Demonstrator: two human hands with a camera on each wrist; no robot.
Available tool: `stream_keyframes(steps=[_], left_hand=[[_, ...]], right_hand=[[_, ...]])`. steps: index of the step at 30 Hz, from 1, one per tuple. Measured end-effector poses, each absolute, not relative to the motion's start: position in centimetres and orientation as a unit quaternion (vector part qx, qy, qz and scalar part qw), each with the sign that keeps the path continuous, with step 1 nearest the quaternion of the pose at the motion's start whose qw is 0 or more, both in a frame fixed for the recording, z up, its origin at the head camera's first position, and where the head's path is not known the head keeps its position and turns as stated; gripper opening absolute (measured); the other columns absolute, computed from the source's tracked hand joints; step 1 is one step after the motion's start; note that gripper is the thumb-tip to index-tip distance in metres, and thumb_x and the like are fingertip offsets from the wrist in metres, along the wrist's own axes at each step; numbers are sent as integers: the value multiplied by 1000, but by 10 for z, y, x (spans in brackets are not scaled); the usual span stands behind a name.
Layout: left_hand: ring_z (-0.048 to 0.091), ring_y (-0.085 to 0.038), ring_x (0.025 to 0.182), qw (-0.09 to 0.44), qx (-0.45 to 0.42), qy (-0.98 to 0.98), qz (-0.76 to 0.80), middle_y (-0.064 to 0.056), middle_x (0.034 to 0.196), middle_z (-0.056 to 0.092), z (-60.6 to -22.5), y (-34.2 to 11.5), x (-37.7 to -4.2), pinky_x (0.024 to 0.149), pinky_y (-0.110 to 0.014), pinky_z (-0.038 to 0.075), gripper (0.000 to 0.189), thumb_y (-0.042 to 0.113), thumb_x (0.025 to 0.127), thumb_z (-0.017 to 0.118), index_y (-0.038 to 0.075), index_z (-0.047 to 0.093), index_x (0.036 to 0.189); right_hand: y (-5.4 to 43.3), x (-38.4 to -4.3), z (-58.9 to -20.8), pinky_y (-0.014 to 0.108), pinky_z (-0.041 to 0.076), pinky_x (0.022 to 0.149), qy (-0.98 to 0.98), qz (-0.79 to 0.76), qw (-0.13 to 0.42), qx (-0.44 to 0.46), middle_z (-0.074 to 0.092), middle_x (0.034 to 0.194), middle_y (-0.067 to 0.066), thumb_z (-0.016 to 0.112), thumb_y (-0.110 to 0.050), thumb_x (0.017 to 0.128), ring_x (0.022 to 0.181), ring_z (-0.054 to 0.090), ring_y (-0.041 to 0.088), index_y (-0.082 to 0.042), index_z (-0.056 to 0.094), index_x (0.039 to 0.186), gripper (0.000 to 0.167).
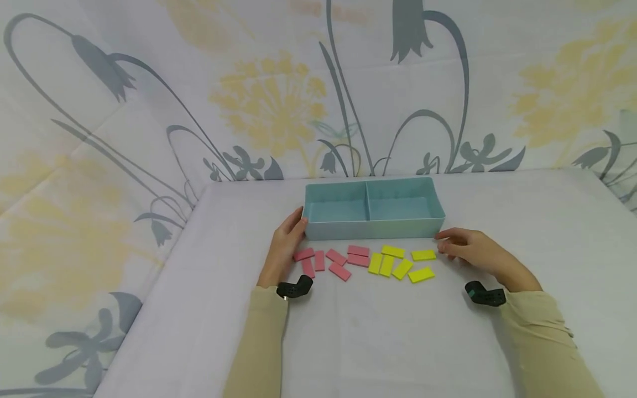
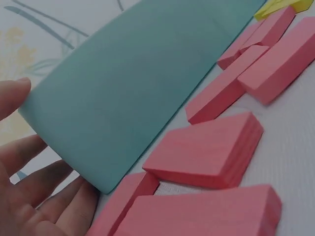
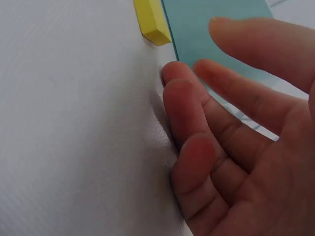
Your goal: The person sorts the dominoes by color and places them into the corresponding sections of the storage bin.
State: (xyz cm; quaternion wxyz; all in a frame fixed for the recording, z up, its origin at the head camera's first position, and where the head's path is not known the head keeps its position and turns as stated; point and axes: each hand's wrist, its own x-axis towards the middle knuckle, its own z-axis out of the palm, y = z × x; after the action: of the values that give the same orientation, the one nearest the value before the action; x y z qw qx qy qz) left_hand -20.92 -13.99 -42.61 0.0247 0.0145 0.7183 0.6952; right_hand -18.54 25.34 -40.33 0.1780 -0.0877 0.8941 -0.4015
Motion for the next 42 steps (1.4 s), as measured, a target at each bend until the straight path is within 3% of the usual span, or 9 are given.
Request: stream_keyframes(steps=[10, 17, 19, 28, 34, 42], left_hand=[[34, -5, 124, -7, 35, 746, 665, 5, 138, 37, -422, -133, -208, 98, -26, 33, 48, 37, 91, 49, 24, 38, 136], [30, -18, 128, 0, 38, 746, 665, -3, 141, 33, -404, -131, -194, 99, -33, 32, 48, 28, 93, 46, 14, 34, 138], [31, -15, 127, 1, 31, 753, 657, -1, 141, 34, -400, -131, -192, 99, -32, 32, 48, 28, 93, 45, 14, 35, 138], [33, -5, 124, -14, 16, 755, 655, 8, 137, 38, -424, -137, -207, 100, -30, 30, 46, 37, 91, 49, 28, 40, 134], [33, -3, 124, -15, 24, 752, 659, 11, 137, 37, -432, -137, -206, 98, -29, 33, 47, 41, 90, 48, 29, 39, 135], [33, 0, 123, -12, 23, 753, 658, 15, 135, 37, -428, -137, -207, 97, -25, 34, 48, 41, 90, 48, 27, 39, 135]], right_hand=[[243, -183, -407, 26, 37, 62, 914, -338, 157, -163, 47, 84, 4, 68, -26, 77, 74, 44, 18, -4, 57, 112, 43], [238, -180, -405, 28, 35, 63, 921, -324, 130, -173, 47, 81, 2, 70, -22, 75, 74, 42, 17, -8, 60, 98, 29], [237, -181, -405, 28, 36, 63, 922, -323, 128, -173, 47, 81, 2, 70, -23, 75, 74, 43, 17, -8, 60, 96, 28], [243, -184, -405, 31, 41, 69, 907, -365, 156, -143, 55, 90, 4, 68, -26, 78, 82, 48, 20, -9, 56, 101, 32], [248, -184, -408, 29, 43, 72, 898, -391, 165, -114, 58, 94, 5, 65, -26, 81, 87, 51, 20, -8, 55, 106, 33], [251, -184, -407, 27, 45, 65, 884, -423, 172, -98, 59, 96, 7, 56, -27, 87, 81, 51, 19, -5, 52, 114, 35]])
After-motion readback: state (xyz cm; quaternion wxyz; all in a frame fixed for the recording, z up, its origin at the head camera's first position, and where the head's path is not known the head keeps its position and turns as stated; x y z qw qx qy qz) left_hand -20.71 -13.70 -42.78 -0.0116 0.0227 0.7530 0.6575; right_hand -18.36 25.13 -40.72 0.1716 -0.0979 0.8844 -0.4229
